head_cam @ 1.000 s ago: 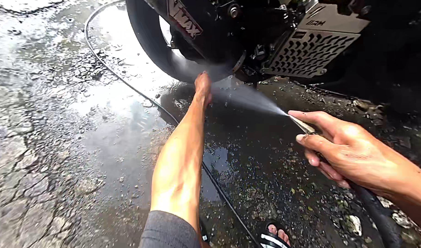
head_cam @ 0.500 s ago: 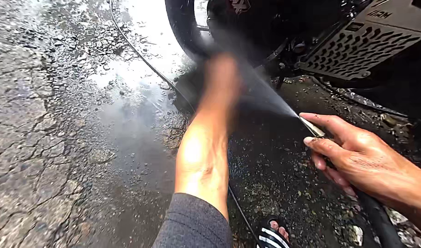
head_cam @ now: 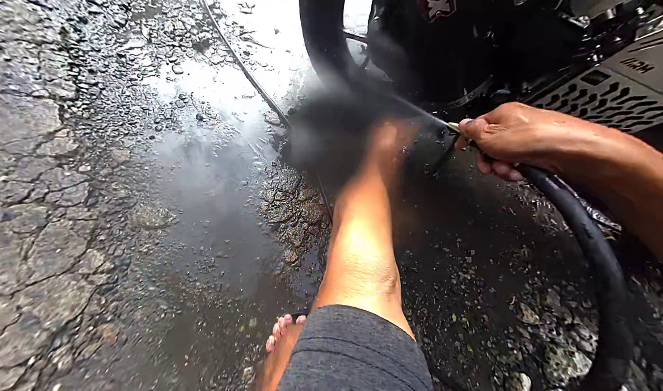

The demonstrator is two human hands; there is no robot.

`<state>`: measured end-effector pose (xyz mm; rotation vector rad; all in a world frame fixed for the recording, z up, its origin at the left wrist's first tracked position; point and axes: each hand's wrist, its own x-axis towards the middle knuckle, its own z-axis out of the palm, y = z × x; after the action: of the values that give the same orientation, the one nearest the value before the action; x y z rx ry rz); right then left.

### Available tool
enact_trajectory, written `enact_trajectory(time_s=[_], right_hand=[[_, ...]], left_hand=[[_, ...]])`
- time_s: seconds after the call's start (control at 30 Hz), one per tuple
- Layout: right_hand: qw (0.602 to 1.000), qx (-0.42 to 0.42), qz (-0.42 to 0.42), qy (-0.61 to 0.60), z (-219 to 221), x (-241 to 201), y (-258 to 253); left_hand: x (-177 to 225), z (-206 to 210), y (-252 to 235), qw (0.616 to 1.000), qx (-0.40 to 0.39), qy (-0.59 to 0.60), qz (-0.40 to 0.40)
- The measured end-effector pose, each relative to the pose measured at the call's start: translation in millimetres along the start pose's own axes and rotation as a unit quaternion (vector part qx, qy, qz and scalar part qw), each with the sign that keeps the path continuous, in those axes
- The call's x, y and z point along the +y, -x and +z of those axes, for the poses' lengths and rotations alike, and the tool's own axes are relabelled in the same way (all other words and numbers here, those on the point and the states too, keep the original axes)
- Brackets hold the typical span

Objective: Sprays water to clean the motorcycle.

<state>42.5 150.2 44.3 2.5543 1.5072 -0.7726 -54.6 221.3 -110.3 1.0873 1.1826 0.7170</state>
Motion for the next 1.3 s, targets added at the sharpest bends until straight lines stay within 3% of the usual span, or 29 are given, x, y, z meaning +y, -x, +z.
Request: enact_trajectory(time_s=[0.27, 0.53, 0.77, 0.9, 1.03, 1.2, 1.3], right_hand=[[0.998, 0.063, 0.005, 0.002, -25.8, -59.3, -20.1], [0.991, 0.108, -0.062, -0.058, -25.8, -110.7, -1.3], [0.981, 0.119, -0.108, -0.105, -8.6, -132.8, -14.7], [0.975, 0.114, -0.146, -0.122, -5.2, -126.6, -17.4], [0.98, 0.087, -0.138, -0.116, -27.0, -91.0, -13.3], [0.99, 0.131, -0.056, 0.02, -80.4, -51.2, -2.8], [0.985, 0.165, -0.03, 0.034, -107.5, -39.1, 2.0]], left_hand=[[-20.7, 21.6, -22.1, 0.994, -0.089, -0.062, -0.017], [-26.2, 3.0, -21.1, 0.993, -0.093, -0.065, -0.03], [-23.2, -14.6, -5.4, 0.992, -0.075, -0.096, -0.025], [-37.5, -12.8, -23.1, 0.993, -0.067, -0.098, -0.029], [-42.6, -11.5, -31.2, 0.993, -0.069, -0.092, -0.038], [-42.3, -1.2, -40.2, 0.993, -0.074, -0.082, -0.048], [-45.1, 4.2, -40.8, 0.992, -0.078, -0.089, -0.04]])
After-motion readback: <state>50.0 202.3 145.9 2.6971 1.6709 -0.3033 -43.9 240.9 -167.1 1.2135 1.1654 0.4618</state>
